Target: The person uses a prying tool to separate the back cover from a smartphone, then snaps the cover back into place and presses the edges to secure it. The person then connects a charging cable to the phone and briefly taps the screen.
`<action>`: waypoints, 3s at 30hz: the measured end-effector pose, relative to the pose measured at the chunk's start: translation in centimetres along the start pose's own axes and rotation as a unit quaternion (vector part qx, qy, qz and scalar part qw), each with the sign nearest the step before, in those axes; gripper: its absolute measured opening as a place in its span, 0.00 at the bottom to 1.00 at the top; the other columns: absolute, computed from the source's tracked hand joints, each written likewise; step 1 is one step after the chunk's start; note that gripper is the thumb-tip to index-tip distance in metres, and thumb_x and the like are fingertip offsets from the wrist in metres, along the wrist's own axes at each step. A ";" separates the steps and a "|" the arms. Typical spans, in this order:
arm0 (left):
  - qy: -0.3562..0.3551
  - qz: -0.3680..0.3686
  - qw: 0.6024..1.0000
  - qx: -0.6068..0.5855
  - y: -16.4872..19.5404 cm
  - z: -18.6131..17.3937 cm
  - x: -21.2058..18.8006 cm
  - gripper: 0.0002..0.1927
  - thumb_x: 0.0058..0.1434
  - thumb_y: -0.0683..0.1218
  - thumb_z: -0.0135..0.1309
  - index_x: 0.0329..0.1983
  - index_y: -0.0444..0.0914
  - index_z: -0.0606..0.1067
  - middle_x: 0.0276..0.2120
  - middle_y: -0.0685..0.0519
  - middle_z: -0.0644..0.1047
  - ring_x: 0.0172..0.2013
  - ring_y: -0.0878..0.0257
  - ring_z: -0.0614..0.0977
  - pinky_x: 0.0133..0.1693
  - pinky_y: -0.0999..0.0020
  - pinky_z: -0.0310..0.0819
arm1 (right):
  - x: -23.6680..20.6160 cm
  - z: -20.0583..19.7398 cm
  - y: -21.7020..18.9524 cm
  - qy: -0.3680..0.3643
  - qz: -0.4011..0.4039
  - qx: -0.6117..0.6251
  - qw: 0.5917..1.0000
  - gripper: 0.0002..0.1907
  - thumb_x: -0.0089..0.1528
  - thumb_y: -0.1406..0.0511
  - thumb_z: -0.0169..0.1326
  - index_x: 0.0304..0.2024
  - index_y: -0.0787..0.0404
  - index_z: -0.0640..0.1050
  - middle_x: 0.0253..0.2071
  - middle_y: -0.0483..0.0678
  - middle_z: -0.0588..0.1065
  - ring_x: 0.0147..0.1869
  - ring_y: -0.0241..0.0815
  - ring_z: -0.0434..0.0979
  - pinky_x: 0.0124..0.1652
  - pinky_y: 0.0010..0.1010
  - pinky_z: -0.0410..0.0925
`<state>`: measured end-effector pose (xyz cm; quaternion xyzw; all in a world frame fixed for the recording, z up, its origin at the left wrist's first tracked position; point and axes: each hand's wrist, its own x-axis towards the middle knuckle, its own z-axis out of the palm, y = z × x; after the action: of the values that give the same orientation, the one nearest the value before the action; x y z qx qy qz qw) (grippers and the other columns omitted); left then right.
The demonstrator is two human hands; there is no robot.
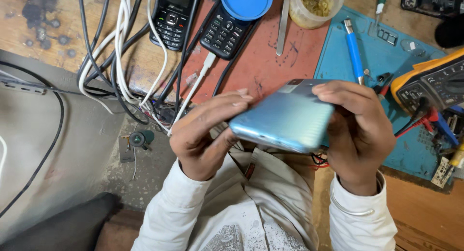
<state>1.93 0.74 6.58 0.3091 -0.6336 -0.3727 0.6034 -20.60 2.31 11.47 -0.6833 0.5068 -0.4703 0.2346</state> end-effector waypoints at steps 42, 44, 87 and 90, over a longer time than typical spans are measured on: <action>0.084 -0.167 0.702 -0.687 -4.7 10.2 2.6 0.41 0.79 0.74 0.28 0.75 0.38 0.59 0.65 0.44 0.69 0.57 0.52 0.78 0.57 0.46 0.76 | -3.3 0.9 -0.6 0.009 -0.064 -0.201 0.977 0.37 0.60 0.47 0.65 0.62 0.64 0.72 0.65 0.61 0.68 0.68 0.56 0.72 0.64 0.41 0.70; 0.101 -0.168 0.718 -0.667 -5.3 10.5 2.2 0.40 0.80 0.73 0.29 0.76 0.37 0.59 0.66 0.44 0.69 0.57 0.52 0.78 0.55 0.46 0.78 | -2.9 1.2 -0.7 -0.009 -0.047 -0.232 0.972 0.39 0.61 0.50 0.68 0.64 0.66 0.72 0.66 0.60 0.70 0.67 0.56 0.74 0.63 0.41 0.70; 0.075 -0.165 0.707 -0.683 -5.6 9.7 2.9 0.46 0.79 0.76 0.25 0.70 0.31 0.64 0.60 0.39 0.74 0.55 0.50 0.81 0.51 0.46 0.81 | 1.1 -5.3 -0.7 0.082 0.116 0.289 0.947 0.10 0.76 0.76 0.49 0.58 0.65 0.74 0.54 0.54 0.78 0.55 0.44 0.82 0.54 0.42 0.78; 0.065 -0.158 0.709 -0.684 -6.0 9.7 2.7 0.48 0.77 0.78 0.23 0.69 0.32 0.64 0.60 0.40 0.72 0.56 0.50 0.81 0.52 0.44 0.80 | 0.9 -6.1 0.1 0.101 0.133 0.284 0.944 0.08 0.81 0.79 0.48 0.60 0.69 0.73 0.55 0.57 0.76 0.57 0.47 0.81 0.57 0.46 0.79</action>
<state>-8.28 -3.77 3.05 -0.0693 -0.1065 -0.7732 0.6213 -25.95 2.38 14.51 -0.4639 0.4598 -0.6255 0.4268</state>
